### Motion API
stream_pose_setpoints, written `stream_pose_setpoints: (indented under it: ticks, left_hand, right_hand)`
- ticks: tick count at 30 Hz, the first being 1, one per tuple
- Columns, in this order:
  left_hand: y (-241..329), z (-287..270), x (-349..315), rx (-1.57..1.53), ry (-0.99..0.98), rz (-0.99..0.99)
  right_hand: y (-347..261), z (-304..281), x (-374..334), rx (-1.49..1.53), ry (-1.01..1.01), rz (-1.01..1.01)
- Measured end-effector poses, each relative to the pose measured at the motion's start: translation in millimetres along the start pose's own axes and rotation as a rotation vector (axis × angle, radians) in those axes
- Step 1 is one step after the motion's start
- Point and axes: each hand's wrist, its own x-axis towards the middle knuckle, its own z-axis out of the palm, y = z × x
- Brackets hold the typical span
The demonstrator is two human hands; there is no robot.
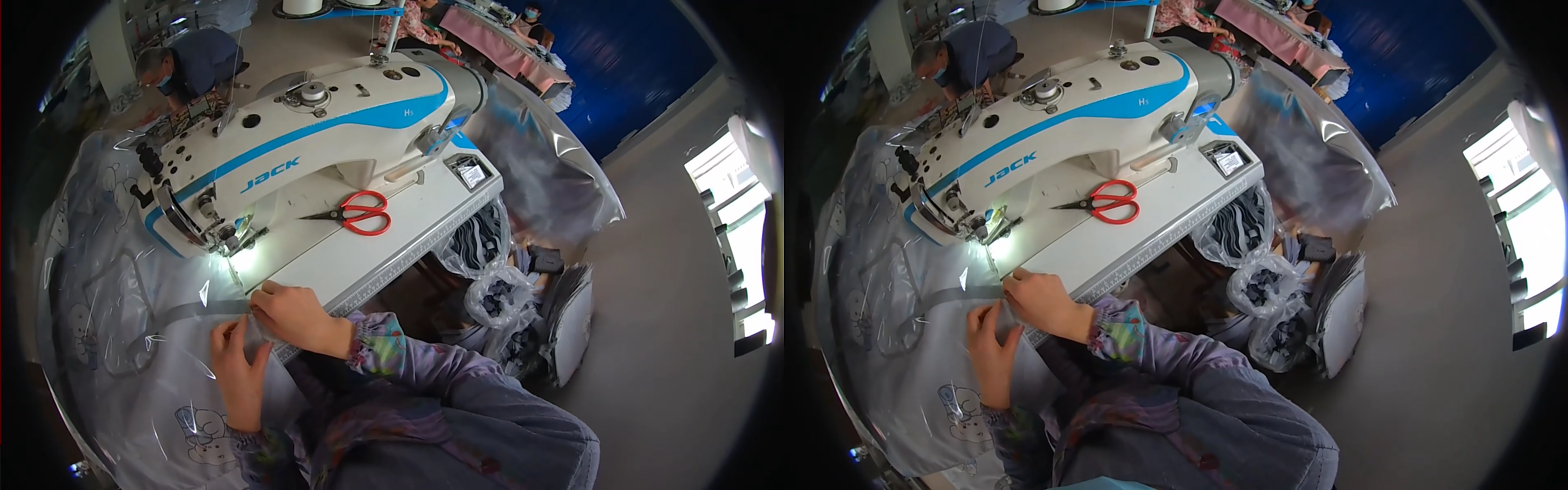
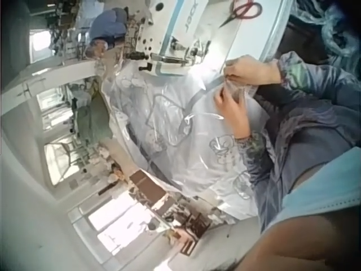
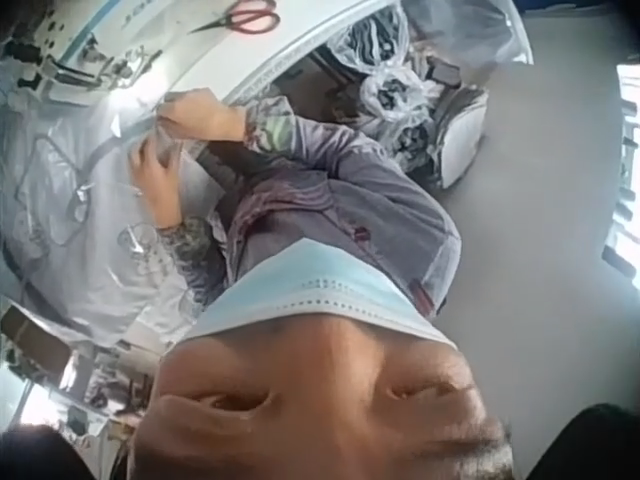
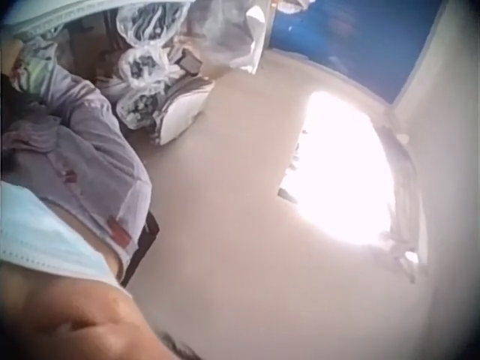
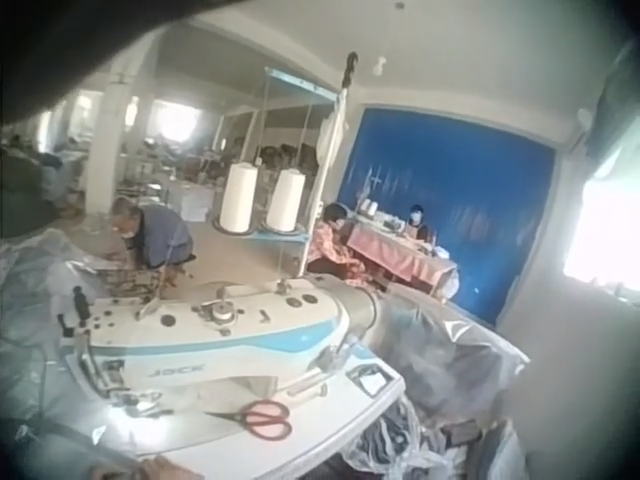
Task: Sewing patterns onto large white textile bags using a sewing machine.
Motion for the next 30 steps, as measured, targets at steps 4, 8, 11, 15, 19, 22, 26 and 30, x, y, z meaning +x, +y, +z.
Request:
stream_pose_setpoints:
  ticks: [4, 8, 11, 15, 19, 22, 26, 30]
  left_hand:
    - [-5, -2, 0, 0.061, -0.018, 0.011]
    - [-5, -3, 1, -0.019, -0.034, 0.008]
    - [-1, -4, -1, -0.012, 0.069, 0.017]
    - [-10, 3, 2, 0.042, 0.155, 0.013]
    - [-10, 9, 7, 0.072, 0.164, 0.016]
    - [-5, 6, 3, 0.03, 0.185, -0.032]
    - [-12, 7, 3, 0.049, 0.217, -0.008]
    - [-10, 1, 1, 0.031, 0.204, 0.01]
  right_hand:
    - [5, 5, 1, 0.024, 0.014, -0.014]
    - [6, 2, -3, 0.059, 0.01, 0.038]
    - [-2, -1, -2, 0.039, -0.001, 0.03]
    - [-2, 9, -7, -0.002, -0.018, 0.032]
    - [-2, 6, 8, -0.089, -0.013, 0.036]
    - [-15, 6, 3, -0.138, -0.052, 0.066]
    - [-7, 15, 14, -0.138, -0.08, 0.064]
    - [-10, 14, 25, -0.124, -0.161, 0.166]
